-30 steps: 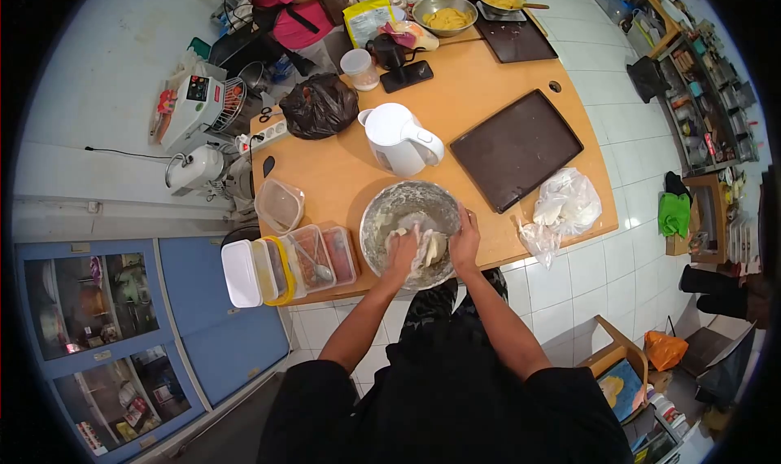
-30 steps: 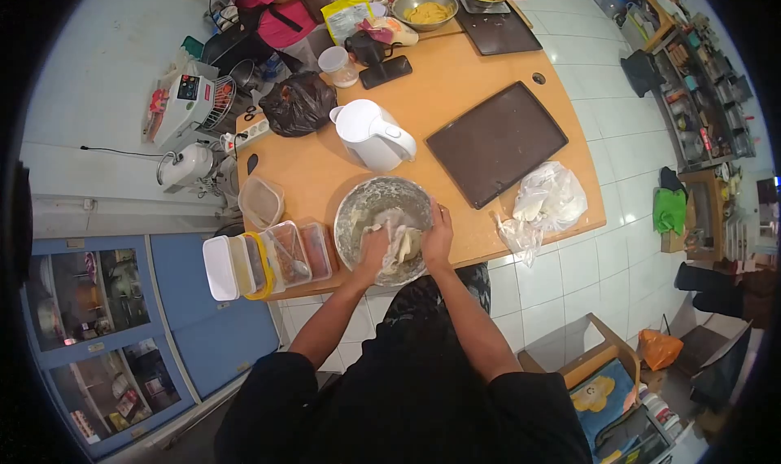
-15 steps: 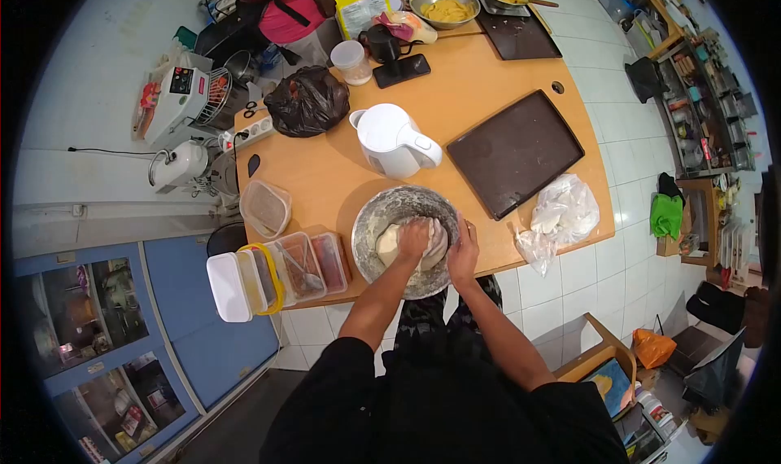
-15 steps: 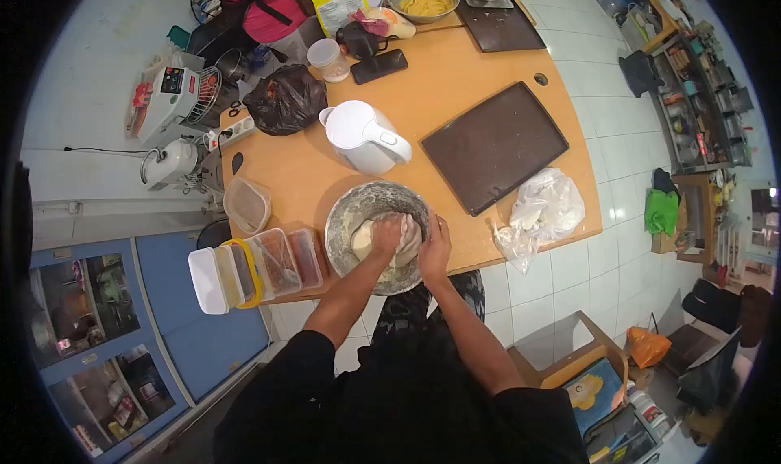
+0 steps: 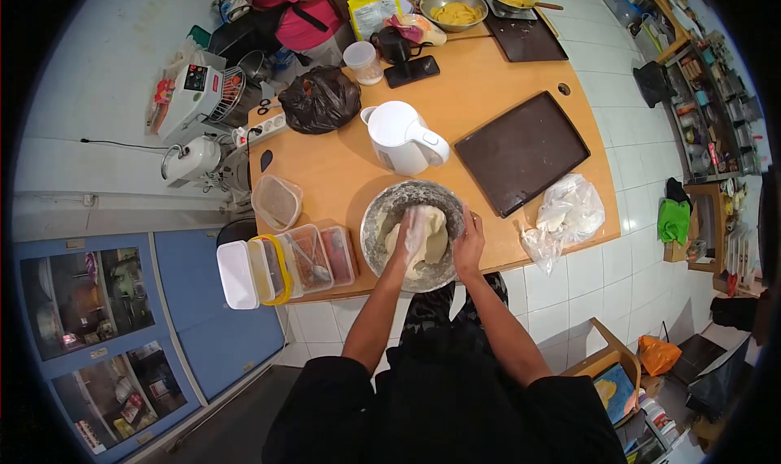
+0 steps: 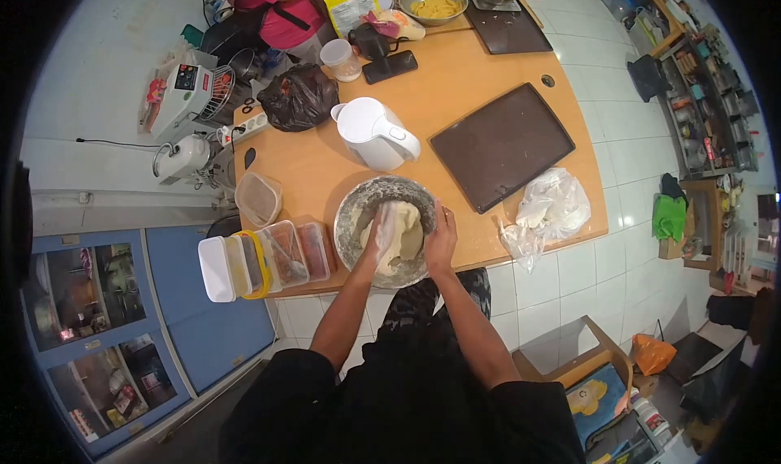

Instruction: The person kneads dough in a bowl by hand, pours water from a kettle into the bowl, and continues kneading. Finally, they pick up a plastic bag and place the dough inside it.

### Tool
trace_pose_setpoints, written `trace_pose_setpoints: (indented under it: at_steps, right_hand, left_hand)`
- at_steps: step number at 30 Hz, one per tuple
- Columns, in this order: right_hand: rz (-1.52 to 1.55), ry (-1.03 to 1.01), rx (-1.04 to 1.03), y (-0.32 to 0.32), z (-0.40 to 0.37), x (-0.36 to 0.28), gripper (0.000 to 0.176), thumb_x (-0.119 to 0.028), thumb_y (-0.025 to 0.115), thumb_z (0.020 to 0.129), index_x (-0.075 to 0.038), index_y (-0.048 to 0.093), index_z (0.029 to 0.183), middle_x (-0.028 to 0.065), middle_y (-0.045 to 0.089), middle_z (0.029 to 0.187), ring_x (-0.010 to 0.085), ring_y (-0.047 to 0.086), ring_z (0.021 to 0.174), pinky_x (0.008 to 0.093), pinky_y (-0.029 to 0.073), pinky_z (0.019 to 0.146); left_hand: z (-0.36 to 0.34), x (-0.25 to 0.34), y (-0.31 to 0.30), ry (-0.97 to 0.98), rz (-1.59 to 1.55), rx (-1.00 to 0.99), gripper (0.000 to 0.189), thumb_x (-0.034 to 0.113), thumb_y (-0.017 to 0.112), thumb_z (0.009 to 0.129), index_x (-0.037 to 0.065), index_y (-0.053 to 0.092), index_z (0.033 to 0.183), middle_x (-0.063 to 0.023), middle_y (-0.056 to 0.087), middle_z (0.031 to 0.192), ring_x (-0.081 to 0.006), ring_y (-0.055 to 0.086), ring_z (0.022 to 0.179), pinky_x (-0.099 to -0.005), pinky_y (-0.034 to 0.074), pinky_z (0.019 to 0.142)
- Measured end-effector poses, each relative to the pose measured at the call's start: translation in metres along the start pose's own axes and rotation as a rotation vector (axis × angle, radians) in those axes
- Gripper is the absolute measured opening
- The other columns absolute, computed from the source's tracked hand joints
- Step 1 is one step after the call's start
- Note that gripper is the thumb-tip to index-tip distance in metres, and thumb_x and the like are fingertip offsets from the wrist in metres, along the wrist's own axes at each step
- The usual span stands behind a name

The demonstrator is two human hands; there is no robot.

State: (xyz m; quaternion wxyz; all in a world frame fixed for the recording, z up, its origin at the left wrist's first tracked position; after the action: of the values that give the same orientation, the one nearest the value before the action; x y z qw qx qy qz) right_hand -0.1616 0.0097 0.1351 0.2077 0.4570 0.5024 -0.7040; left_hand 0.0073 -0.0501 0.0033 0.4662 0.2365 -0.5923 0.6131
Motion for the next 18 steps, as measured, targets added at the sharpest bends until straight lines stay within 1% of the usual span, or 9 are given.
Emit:
trace_pose_setpoints:
  at_steps: [1,4,5,8,12,13,16,17,18]
  right_hand:
    - [-0.004,0.006,0.008,0.001,0.0,0.003,0.066,0.02,0.043,0.076,-0.008,0.048,0.135,0.0177,0.054,0.11,0.0358,0.056,0.102,0.0391,0.045,0.087]
    - [-0.039,-0.011,0.029,-0.002,0.001,0.003,0.066,0.019,0.047,0.073,-0.008,0.049,0.134,0.0175,0.055,0.109,0.0357,0.056,0.101,0.0405,0.046,0.085]
    - [-0.053,-0.025,0.035,-0.003,0.002,0.002,0.067,0.018,0.048,0.072,-0.007,0.049,0.134,0.0174,0.055,0.109,0.0357,0.056,0.101,0.0411,0.046,0.084]
    - [-0.035,-0.025,0.021,-0.003,0.003,0.003,0.066,0.018,0.049,0.072,-0.008,0.05,0.133,0.0171,0.055,0.11,0.0353,0.057,0.101,0.04,0.046,0.084]
    - [-0.01,-0.029,0.031,-0.001,0.001,0.002,0.067,0.02,0.043,0.074,-0.008,0.05,0.134,0.0172,0.055,0.108,0.0348,0.057,0.1,0.0383,0.045,0.086]
    - [-0.008,-0.04,0.026,-0.001,0.002,0.003,0.067,0.02,0.043,0.073,-0.008,0.05,0.134,0.0171,0.055,0.108,0.0349,0.057,0.1,0.0381,0.045,0.086]
    - [-0.017,-0.033,0.024,-0.002,0.001,0.004,0.068,0.02,0.043,0.072,-0.008,0.05,0.134,0.017,0.055,0.108,0.035,0.057,0.1,0.0378,0.045,0.086]
    - [-0.019,-0.032,0.023,-0.001,0.003,0.001,0.069,0.02,0.043,0.072,-0.008,0.049,0.134,0.017,0.055,0.108,0.0351,0.057,0.1,0.0377,0.045,0.086]
    - [-0.017,-0.035,0.02,0.0,0.003,0.001,0.068,0.02,0.043,0.072,-0.008,0.049,0.134,0.017,0.055,0.108,0.0352,0.056,0.1,0.0377,0.045,0.086]
  left_hand:
    - [-0.011,0.035,-0.01,-0.274,-0.66,-0.072,0.026,0.012,0.046,0.094,0.007,0.057,0.117,-0.0133,0.059,0.112,-0.0296,0.055,0.105,-0.0377,0.041,0.095]
    - [-0.052,0.094,-0.057,0.122,0.251,-0.324,0.033,0.009,0.045,0.092,0.011,0.056,0.123,-0.0196,0.057,0.119,-0.0332,0.055,0.11,-0.0403,0.042,0.094]
    - [-0.061,0.089,-0.059,0.086,0.348,-0.476,0.037,0.014,0.051,0.088,0.012,0.056,0.125,-0.0221,0.06,0.113,-0.0331,0.057,0.107,-0.0442,0.043,0.092]
    - [-0.056,0.097,-0.072,-0.311,0.56,-0.644,0.042,0.022,0.055,0.084,0.012,0.057,0.125,-0.0204,0.064,0.104,-0.032,0.058,0.103,-0.047,0.043,0.089]
    - [-0.066,0.06,-0.053,-0.237,0.833,-0.581,0.041,0.026,0.053,0.085,0.011,0.057,0.124,-0.0201,0.065,0.096,-0.0347,0.061,0.093,-0.0486,0.044,0.086]
    - [-0.05,0.069,-0.052,-0.199,0.867,-0.566,0.041,0.026,0.052,0.087,0.011,0.057,0.124,-0.021,0.064,0.1,-0.035,0.061,0.092,-0.0486,0.044,0.085]
    - [-0.014,0.095,-0.051,-0.172,0.8,-0.274,0.044,0.028,0.051,0.088,0.011,0.053,0.128,-0.0215,0.055,0.118,-0.0335,0.058,0.104,-0.0501,0.042,0.091]
    - [-0.007,0.083,-0.039,-0.376,0.598,-0.316,0.044,0.029,0.051,0.087,0.012,0.053,0.128,-0.0199,0.054,0.121,-0.0323,0.057,0.108,-0.0503,0.041,0.094]
    - [-0.008,0.082,-0.027,-0.375,0.56,-0.345,0.044,0.029,0.051,0.087,0.012,0.053,0.128,-0.0179,0.054,0.122,-0.0312,0.056,0.11,-0.0507,0.039,0.095]
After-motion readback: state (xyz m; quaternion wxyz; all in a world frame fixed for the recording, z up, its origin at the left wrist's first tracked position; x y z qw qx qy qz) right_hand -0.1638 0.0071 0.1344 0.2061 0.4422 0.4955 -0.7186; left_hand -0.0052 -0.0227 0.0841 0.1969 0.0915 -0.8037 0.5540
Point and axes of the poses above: each hand's wrist, its own z-axis towards the middle knuckle, its own y-axis out of the palm, x = y × z, the point moved 7 cm from there along z, towards the middle knuckle
